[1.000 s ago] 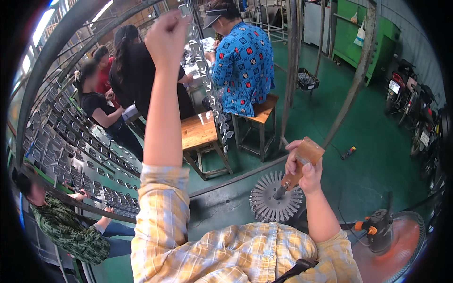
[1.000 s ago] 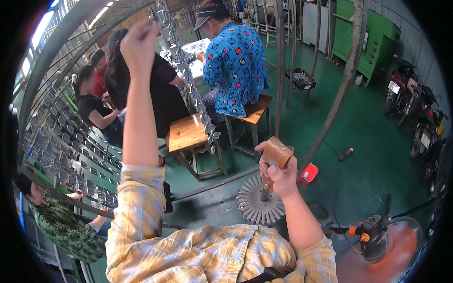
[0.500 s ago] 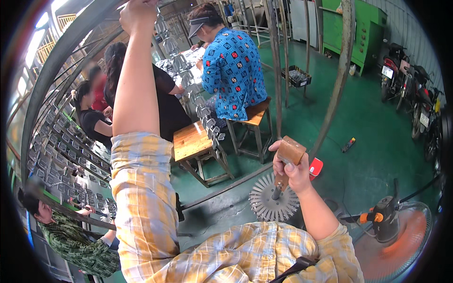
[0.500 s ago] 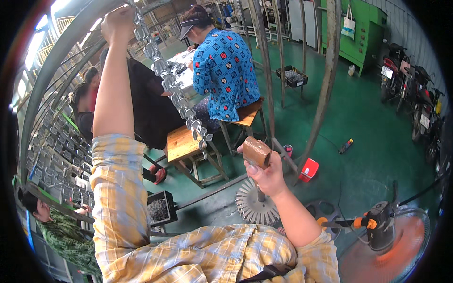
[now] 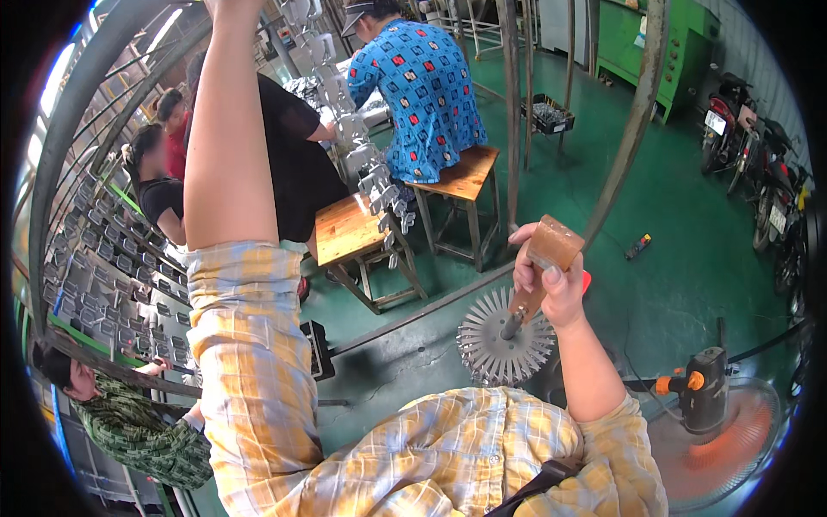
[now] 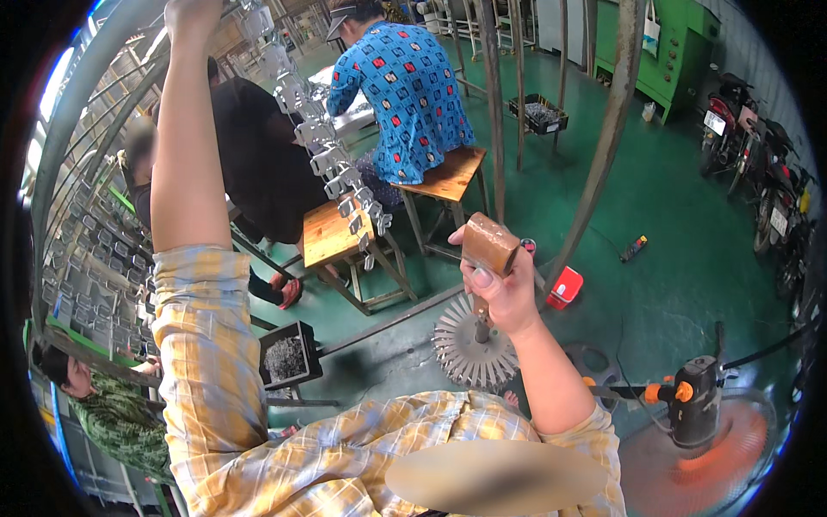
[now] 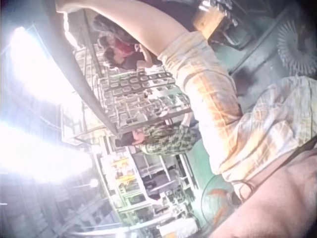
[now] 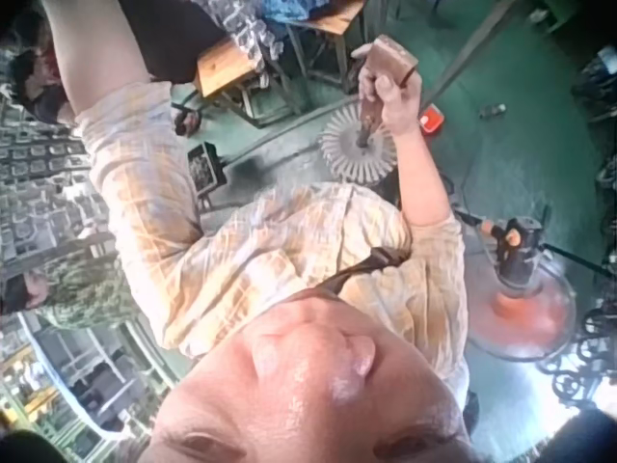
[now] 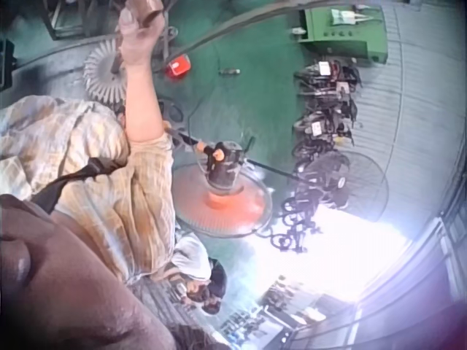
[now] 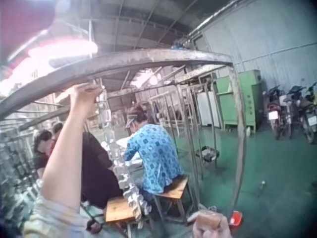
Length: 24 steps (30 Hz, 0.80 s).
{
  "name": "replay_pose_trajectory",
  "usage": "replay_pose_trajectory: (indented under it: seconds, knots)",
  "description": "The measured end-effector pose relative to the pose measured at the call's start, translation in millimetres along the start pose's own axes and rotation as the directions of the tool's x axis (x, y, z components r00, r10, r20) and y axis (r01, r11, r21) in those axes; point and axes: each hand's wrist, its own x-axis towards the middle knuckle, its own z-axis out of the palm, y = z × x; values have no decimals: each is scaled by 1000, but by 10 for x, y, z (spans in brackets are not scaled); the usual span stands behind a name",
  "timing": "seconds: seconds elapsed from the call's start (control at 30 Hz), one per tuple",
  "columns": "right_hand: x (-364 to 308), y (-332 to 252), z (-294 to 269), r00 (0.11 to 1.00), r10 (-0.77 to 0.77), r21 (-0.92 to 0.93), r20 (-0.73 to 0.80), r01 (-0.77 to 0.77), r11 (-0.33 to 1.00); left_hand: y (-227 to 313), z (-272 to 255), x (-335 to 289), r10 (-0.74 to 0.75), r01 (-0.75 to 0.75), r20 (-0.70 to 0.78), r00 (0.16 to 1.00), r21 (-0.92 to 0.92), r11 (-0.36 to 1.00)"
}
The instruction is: The person takes small metal components from a bin and hangs them individually onto a vertical metal rack.
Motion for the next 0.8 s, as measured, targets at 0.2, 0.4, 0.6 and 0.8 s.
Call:
replay_pose_trajectory:
  seconds: [0.2,0.4,0.6,0.8]
  knots:
    - [10,18,6,1000,-13,-15,-1,13,1000,-30,17,-24,-181,183,32,983,-236,954]
    - [31,12,15,1000,-21,-16,-20,21,1000,171,2,-132,-102,109,55,993,-155,982]
    - [24,11,47,999,-36,-16,-19,36,999,143,-54,-465,-170,200,118,978,-337,920]
    - [39,59,22,997,-70,-41,-10,70,997,11,-6,-1568,-184,307,346,920,-345,887]
